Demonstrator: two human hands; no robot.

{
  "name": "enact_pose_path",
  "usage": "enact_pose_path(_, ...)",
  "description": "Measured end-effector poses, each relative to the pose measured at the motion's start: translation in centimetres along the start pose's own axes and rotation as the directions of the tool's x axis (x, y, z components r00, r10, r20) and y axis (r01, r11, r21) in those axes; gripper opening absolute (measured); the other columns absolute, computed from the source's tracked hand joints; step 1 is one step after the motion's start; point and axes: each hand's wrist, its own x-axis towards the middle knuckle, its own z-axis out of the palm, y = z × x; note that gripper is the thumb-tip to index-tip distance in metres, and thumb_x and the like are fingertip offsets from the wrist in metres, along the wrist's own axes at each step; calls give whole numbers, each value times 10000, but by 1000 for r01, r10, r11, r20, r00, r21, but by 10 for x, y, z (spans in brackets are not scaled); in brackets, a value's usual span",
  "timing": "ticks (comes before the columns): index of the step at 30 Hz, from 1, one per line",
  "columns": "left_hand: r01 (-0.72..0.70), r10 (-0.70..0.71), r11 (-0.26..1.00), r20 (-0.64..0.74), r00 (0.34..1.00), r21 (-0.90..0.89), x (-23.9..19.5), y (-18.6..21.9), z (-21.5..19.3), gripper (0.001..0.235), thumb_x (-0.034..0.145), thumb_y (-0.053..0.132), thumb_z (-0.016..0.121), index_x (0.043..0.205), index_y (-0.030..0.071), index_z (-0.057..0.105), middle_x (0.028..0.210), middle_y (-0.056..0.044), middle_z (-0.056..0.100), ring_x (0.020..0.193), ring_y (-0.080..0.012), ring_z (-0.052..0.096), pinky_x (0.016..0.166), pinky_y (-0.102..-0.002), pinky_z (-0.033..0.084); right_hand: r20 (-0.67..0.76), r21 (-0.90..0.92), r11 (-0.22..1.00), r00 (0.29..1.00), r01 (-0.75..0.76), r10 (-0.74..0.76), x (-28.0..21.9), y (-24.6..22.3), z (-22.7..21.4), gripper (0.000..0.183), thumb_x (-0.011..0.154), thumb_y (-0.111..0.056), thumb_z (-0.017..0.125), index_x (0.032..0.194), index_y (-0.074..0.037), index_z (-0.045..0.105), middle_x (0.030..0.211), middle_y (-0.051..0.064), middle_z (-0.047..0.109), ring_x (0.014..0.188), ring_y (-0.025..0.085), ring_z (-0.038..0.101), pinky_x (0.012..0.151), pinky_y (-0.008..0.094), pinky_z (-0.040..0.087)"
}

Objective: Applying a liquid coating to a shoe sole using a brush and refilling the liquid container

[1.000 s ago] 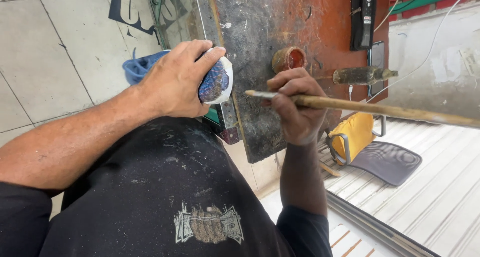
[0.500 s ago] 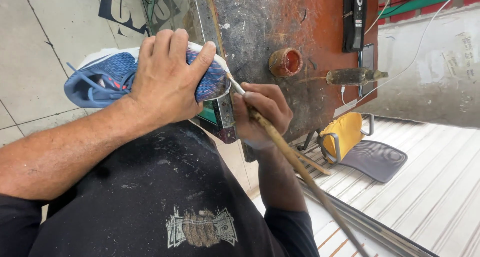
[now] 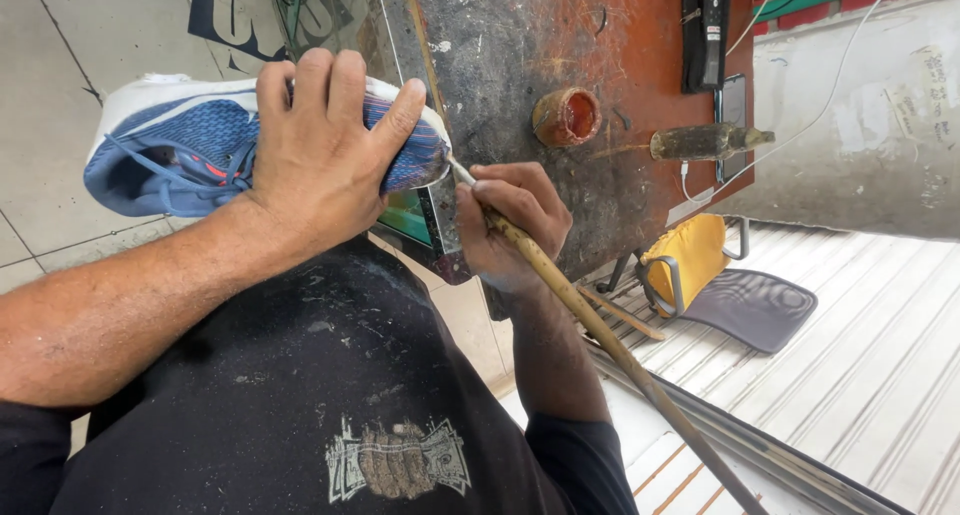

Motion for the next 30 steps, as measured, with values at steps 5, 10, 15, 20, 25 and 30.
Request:
enact_pose_path(5,-14,13,1000,-34,999,-5,2,-2,1,561,865,371,724,1389,188,645,1152,-161,498,1011,-303,484,815,-436,397,-51,-27,999,998,34,-35,3,5,1,130,897,-76,747,876,-93,620,875,149,704,695,220,699,606,325,587)
enact_pose_path(10,13,-13,1000,0,1000,-17,0,2,3,623,829,487,749,1382,222,639,1163,-144,516,1004,-284,493,795,-420,385,-98,-8,998,993,65,-65,-4,2,1,136,909,-112,764,921,-106,628,894,162,711,703,214,707,609,322,593)
enact_pose_path(15,10,-10,1000,7,1000,-7,1,1,4,669,758,420,763,1381,217,630,1157,-143,507,1006,-291,486,783,-421,379,-82,-32,999,996,33,-36,-3,6,4,130,886,-66,762,879,-87,634,880,165,707,696,226,710,602,317,590)
enact_pose_path(20,8,-8,1000,-1,1000,-2,1,2,5,624,802,407,747,1381,207,630,1152,-142,502,1001,-288,488,772,-419,380,-89,-1,994,990,110,-109,-6,13,4,129,883,-57,757,880,-84,631,864,161,711,715,220,722,584,306,620)
enact_pose_path(25,4,-4,1000,20,1000,9,0,3,7,734,682,390,780,1383,226,634,1167,-142,516,1019,-291,492,792,-426,389,-35,12,999,999,31,-30,-2,6,1,133,892,-8,763,890,-54,638,948,188,717,790,247,736,718,332,633)
enact_pose_path(30,8,-8,1000,16,1000,-20,-1,0,11,763,751,547,809,1415,216,628,1193,-158,502,1049,-305,494,792,-440,395,7,49,998,999,-49,49,-3,12,-3,139,909,-62,752,924,-86,616,881,155,706,738,226,712,660,320,597)
